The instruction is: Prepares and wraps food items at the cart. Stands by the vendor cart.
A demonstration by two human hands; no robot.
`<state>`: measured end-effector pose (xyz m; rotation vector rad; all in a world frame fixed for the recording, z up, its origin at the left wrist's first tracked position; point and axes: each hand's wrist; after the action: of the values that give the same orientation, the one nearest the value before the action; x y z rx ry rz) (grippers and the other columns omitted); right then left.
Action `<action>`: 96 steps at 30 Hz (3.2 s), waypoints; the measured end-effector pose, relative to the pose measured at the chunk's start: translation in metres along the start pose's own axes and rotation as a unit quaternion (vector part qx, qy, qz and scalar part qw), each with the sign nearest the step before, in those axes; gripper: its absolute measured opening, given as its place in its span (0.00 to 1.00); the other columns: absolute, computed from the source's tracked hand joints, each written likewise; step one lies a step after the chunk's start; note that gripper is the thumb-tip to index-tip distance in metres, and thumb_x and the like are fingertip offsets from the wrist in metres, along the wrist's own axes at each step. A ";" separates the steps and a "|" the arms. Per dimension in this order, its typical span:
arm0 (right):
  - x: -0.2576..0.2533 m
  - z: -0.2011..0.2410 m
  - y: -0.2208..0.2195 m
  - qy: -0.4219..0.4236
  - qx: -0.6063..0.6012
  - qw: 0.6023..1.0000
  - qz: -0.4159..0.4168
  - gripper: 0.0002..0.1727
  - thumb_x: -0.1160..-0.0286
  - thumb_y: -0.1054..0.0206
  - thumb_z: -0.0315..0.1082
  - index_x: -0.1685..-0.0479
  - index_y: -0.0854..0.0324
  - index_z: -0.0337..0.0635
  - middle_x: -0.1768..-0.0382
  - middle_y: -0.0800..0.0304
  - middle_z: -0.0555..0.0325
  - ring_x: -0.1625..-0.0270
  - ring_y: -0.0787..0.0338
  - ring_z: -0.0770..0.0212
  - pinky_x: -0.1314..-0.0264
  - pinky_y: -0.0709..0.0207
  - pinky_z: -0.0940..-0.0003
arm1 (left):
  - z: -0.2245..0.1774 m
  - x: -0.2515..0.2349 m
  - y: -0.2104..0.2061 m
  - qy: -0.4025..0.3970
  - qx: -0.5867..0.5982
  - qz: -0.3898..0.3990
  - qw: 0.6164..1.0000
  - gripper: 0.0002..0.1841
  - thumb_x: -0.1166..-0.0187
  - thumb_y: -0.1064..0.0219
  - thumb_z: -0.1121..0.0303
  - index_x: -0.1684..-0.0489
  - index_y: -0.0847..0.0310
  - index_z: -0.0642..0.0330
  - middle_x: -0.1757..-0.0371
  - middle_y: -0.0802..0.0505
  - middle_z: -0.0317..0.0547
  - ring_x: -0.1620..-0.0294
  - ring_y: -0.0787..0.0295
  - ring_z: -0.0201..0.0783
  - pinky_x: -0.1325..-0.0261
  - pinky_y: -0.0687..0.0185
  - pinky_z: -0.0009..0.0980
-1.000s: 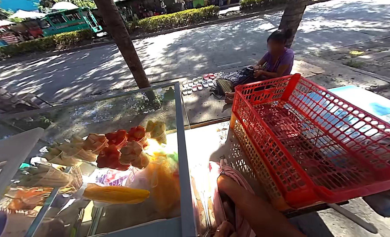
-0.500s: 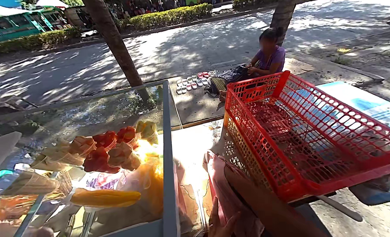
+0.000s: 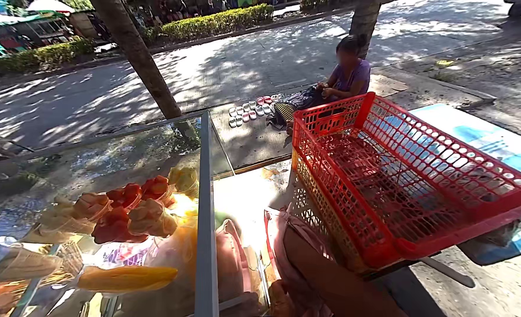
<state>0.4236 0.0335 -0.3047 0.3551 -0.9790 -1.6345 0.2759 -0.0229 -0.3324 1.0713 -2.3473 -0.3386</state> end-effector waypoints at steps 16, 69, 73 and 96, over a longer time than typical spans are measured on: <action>-0.035 -0.007 0.007 -0.034 0.135 0.977 0.160 0.32 0.22 0.36 0.54 0.32 0.20 0.34 0.33 0.15 0.38 0.26 0.18 0.41 0.23 0.30 0.38 | -0.032 -0.011 0.015 0.008 -0.244 0.148 0.958 0.41 0.32 0.27 0.66 0.15 0.42 0.63 0.39 0.12 0.67 0.43 0.09 0.63 0.42 0.16 0.61; -0.017 -0.006 0.034 -0.103 0.081 0.960 0.246 0.35 0.19 0.38 0.33 0.16 0.42 0.23 0.18 0.36 0.25 0.16 0.31 0.32 0.19 0.34 0.35 | 0.005 -0.015 0.011 -0.256 0.070 0.013 0.964 0.03 0.30 0.35 0.81 0.68 0.18 0.73 0.63 0.09 0.55 0.53 0.11 0.43 0.42 0.16 0.37; -0.014 0.014 0.021 -0.163 0.152 0.947 0.229 0.28 0.12 0.48 0.36 0.21 0.33 0.23 0.17 0.34 0.31 0.17 0.29 0.35 0.21 0.32 0.37 | 0.005 -0.015 0.013 -0.241 0.064 0.027 0.968 0.04 0.29 0.35 0.80 0.65 0.17 0.75 0.61 0.09 0.57 0.54 0.10 0.43 0.45 0.15 0.38; -0.013 0.020 0.044 -0.164 0.174 0.945 0.225 0.24 0.15 0.42 0.40 0.37 0.21 0.23 0.33 0.17 0.31 0.28 0.17 0.36 0.30 0.24 0.37 | 0.000 -0.015 0.014 -0.216 0.024 0.039 0.975 0.06 0.26 0.35 0.78 0.62 0.17 0.75 0.60 0.08 0.60 0.52 0.09 0.50 0.43 0.15 0.46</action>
<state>0.4427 0.0527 -0.2632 0.0768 -1.4883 -1.1193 0.2754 -0.0028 -0.3315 1.0012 -2.7851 -0.5329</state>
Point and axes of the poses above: each hand's wrist, its own x-axis away from the middle knuckle, its own y-axis out of the back of the hand, z = x × y
